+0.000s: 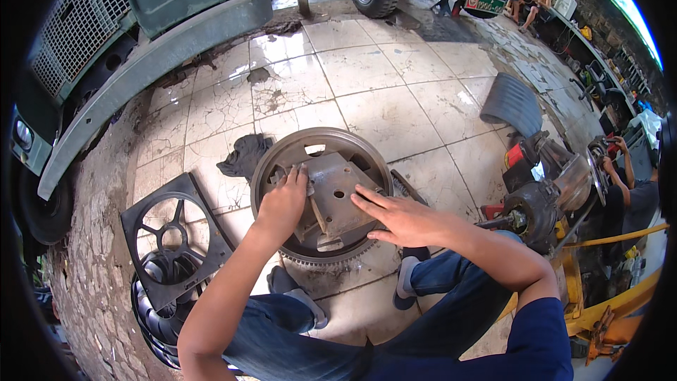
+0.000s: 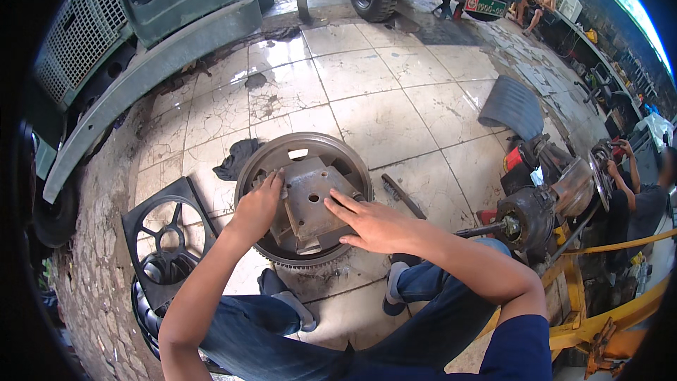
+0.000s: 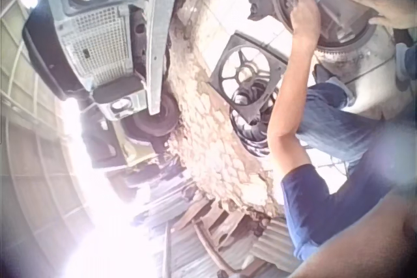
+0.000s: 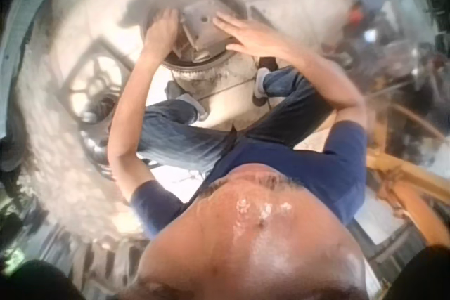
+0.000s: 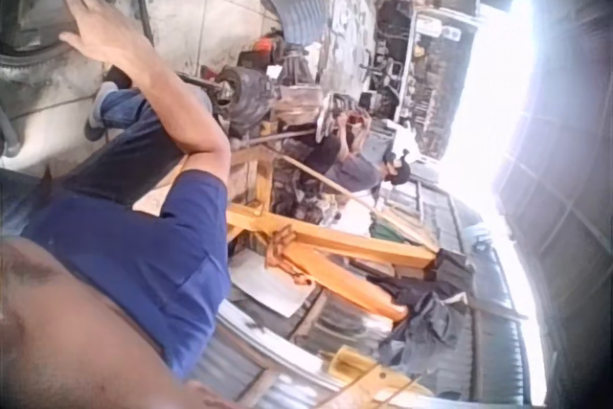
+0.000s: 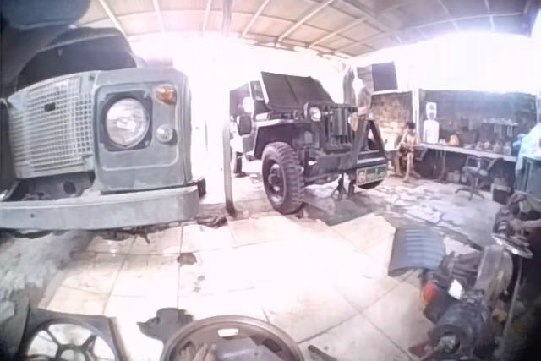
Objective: The person sits on the floor and sands a metal brake drum assembly with a sanding block. They repeatedly rub the surface, flip the part, and continue sanding different areas.
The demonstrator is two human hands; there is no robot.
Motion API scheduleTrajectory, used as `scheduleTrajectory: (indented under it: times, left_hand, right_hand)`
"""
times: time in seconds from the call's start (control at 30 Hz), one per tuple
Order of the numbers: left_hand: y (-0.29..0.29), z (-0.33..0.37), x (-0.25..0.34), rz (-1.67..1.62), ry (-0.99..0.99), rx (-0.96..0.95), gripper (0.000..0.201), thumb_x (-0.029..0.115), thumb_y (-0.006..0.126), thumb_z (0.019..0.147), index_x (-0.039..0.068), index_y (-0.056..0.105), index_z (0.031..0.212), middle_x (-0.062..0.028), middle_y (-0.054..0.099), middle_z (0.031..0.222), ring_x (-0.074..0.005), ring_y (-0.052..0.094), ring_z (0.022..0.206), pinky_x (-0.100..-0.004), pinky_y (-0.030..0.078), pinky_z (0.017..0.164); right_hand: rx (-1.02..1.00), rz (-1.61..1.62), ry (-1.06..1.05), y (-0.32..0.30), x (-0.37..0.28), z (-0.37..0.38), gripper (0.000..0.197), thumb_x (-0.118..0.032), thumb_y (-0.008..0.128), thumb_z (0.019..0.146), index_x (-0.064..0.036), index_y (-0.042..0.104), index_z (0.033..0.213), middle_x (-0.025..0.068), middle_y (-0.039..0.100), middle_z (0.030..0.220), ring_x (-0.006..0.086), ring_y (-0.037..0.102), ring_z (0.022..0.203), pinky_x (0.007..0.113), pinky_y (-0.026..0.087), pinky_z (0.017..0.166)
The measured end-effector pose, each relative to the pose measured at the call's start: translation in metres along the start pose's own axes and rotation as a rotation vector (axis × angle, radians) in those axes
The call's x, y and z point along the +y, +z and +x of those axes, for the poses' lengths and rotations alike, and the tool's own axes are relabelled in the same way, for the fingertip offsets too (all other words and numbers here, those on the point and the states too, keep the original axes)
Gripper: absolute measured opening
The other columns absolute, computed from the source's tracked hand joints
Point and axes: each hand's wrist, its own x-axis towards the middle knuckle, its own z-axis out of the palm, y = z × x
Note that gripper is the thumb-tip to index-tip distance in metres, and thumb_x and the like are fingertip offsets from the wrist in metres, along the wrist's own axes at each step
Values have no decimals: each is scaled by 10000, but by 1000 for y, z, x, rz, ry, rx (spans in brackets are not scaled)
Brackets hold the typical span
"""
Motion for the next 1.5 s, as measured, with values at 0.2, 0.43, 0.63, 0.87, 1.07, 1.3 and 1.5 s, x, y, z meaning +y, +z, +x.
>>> scheduleTrajectory:
  times: [0.2,0.43,0.63,0.87,1.07,1.3,1.5]
  left_hand:
    - [0,-16,31,260,69,71,673,11,614,824,-99,368,1441,-329,502,1385,-401,610,1207,-373,600,879]
    - [5,-4,11,174,63,60,603,1,568,856,-90,405,1430,-303,518,1391,-346,615,1226,-330,581,916]
    - [9,-8,17,336,153,183,514,64,558,901,-70,481,1391,-287,558,1350,-358,642,1182,-356,602,865]
    - [4,-16,26,329,117,58,561,11,563,864,-73,441,1404,-309,514,1397,-372,592,1249,-351,576,930]
    - [-12,0,1,-102,53,-32,603,-97,494,831,-83,397,1426,-321,493,1407,-426,560,1255,-429,517,1014]
    - [-17,-12,13,7,164,12,615,-103,482,822,-44,420,1431,-293,458,1456,-431,514,1291,-461,477,1056]
    - [-19,-13,15,-81,137,7,644,-139,465,811,-9,441,1441,-265,450,1476,-418,472,1333,-458,450,1088]
  right_hand:
    - [20,1,-5,4,4,-2,804,-331,612,978,-67,159,1587,171,135,1650,412,571,1222,479,492,1021]
    - [-5,1,10,2,1,-1,806,-331,610,979,-71,150,1589,167,130,1652,422,574,1218,485,486,1029]
    - [-14,16,-1,3,2,-1,811,-339,613,979,-65,153,1587,176,132,1649,429,575,1213,489,484,1025]
    - [16,4,-16,-3,2,-4,789,-318,638,960,-31,218,1565,238,209,1612,418,542,1260,465,467,1058]
    - [3,-5,23,-3,3,3,784,-322,631,966,-55,213,1573,213,198,1626,408,531,1278,465,471,1069]
    - [-27,27,83,-3,-1,2,771,-311,633,966,-67,223,1572,186,202,1633,388,531,1286,460,473,1076]
    - [28,-57,78,-3,7,-4,716,-337,623,971,-146,282,1571,120,282,1621,346,471,1355,453,437,1119]
